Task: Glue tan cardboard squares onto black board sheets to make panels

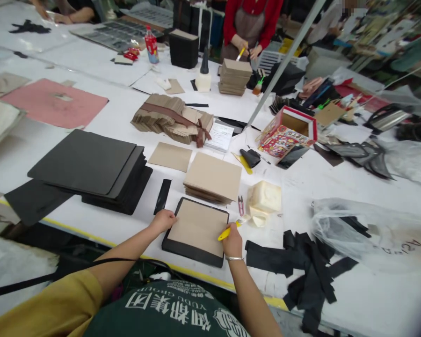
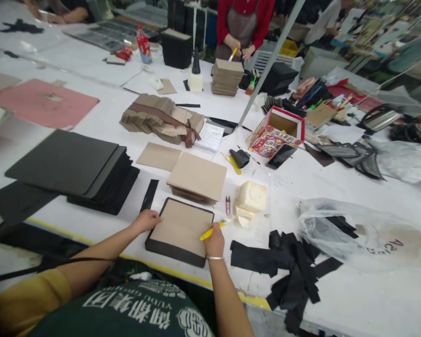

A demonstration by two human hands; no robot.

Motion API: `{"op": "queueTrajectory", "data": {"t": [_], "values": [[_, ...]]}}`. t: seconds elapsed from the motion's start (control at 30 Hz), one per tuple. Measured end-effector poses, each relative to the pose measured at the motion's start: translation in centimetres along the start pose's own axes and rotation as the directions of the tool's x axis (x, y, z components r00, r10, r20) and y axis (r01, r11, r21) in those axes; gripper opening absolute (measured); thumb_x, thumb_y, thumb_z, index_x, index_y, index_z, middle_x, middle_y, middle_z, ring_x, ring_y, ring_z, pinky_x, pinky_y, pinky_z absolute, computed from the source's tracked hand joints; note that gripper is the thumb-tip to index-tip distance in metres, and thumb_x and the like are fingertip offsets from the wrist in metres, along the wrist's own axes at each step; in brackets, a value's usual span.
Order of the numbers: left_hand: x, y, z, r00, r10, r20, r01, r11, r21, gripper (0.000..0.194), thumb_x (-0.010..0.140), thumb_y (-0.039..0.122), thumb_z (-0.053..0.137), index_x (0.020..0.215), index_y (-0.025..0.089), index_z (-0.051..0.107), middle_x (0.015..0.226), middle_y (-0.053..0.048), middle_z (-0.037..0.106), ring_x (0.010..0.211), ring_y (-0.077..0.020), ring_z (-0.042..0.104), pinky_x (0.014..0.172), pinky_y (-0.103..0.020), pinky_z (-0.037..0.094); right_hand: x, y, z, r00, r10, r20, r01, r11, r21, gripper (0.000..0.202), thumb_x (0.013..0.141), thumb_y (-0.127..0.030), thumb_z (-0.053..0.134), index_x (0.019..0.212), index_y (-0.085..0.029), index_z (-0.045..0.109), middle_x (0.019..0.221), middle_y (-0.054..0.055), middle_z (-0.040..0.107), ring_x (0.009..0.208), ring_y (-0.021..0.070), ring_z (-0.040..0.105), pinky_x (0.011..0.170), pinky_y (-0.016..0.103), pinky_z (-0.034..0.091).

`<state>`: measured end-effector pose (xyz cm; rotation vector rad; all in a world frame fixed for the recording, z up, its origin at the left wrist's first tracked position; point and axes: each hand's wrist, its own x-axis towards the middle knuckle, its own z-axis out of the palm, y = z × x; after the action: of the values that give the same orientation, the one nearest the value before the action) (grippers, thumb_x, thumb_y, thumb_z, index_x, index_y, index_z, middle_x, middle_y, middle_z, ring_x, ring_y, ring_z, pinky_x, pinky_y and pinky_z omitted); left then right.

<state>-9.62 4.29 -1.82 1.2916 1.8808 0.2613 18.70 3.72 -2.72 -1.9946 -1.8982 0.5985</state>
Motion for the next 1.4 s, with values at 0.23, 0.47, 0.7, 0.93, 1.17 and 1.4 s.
{"op": "queueTrajectory", "data": {"t": [0.23,0.47,0.7,0.93,1.17,1.4], "values": [[0.7,1.3,-1.6,0.99,0.003,0.143,-0.028,0.984,0.176,0.023,0.062,0.035,0.058,0.047,0.018,0.058,0.043,0.0,0.056,0.044,-0.0115,0.049,0.047,-0.022,0.032,0.2,0.4,0.3,0.999,-0.024,0.021,0.025,0.997,-0.068,0.016,0.07,-0.018,0.045,0.086,-0.018,0.046,0.062,-0.003,0.048,0.054,0.0123,0.046,0.052,0.022,0.029],[0.4,2.5,-2.6,0.985,0.152,0.078,-0.171,0.899,0.403,0.02,0.062,0.034,0.065,0.065,0.014,0.062,0.07,-0.011,0.063,0.076,-0.0235,0.057,0.067,-0.029,0.04,-0.1,-0.8,-1.1,0.999,0.01,0.042,0.002,0.959,-0.283,0.017,0.078,-0.027,0.051,0.09,-0.016,0.047,0.067,0.002,0.052,0.059,0.0141,0.05,0.051,0.023,0.029],[-3.7,4.3,3.3,0.625,0.758,0.184,-0.735,0.494,0.464,0.033,0.083,0.017,0.041,0.114,0.022,0.052,0.124,-0.009,0.05,0.119,-0.0224,0.037,0.101,-0.042,0.022,-1.6,-2.8,-4.8,0.981,-0.074,-0.178,0.067,0.997,-0.045,0.037,0.085,-0.044,0.039,0.108,-0.017,0.051,0.075,0.005,0.059,0.064,0.0159,0.057,0.057,0.024,0.039],[-2.9,2.4,6.6,0.393,0.879,0.271,-0.869,0.258,0.423,0.04,0.086,0.036,0.038,0.124,0.027,0.044,0.133,-0.004,0.043,0.128,-0.0219,0.026,0.106,-0.048,0.006,2.0,-10.3,-1.3,0.989,0.098,0.113,-0.148,0.732,0.664,0.027,0.082,-0.041,0.043,0.083,-0.018,0.058,0.057,0.0,0.057,0.045,0.0114,0.053,0.044,0.022,0.043],[-3.0,2.5,6.5,0.432,0.863,0.261,-0.864,0.313,0.395,0.04,0.086,0.039,0.038,0.122,0.027,0.048,0.13,-0.004,0.046,0.127,-0.023,0.028,0.107,-0.047,0.003,3.7,-9.9,3.3,0.974,0.188,0.128,-0.225,0.707,0.67,0.017,0.076,-0.035,0.052,0.071,-0.02,0.057,0.052,-0.002,0.056,0.04,0.0105,0.051,0.041,0.021,0.042],[-2.6,2.3,6.7,0.421,0.854,0.305,-0.868,0.281,0.41,0.042,0.087,0.036,0.036,0.129,0.031,0.039,0.138,-0.001,0.036,0.13,-0.0197,0.024,0.107,-0.045,0.001,2.1,-1.2,-2.5,0.928,0.371,0.032,-0.307,0.714,0.629,0.026,0.074,-0.043,0.052,0.074,-0.017,0.058,0.048,-0.004,0.052,0.038,0.0101,0.051,0.039,0.02,0.042]]}}
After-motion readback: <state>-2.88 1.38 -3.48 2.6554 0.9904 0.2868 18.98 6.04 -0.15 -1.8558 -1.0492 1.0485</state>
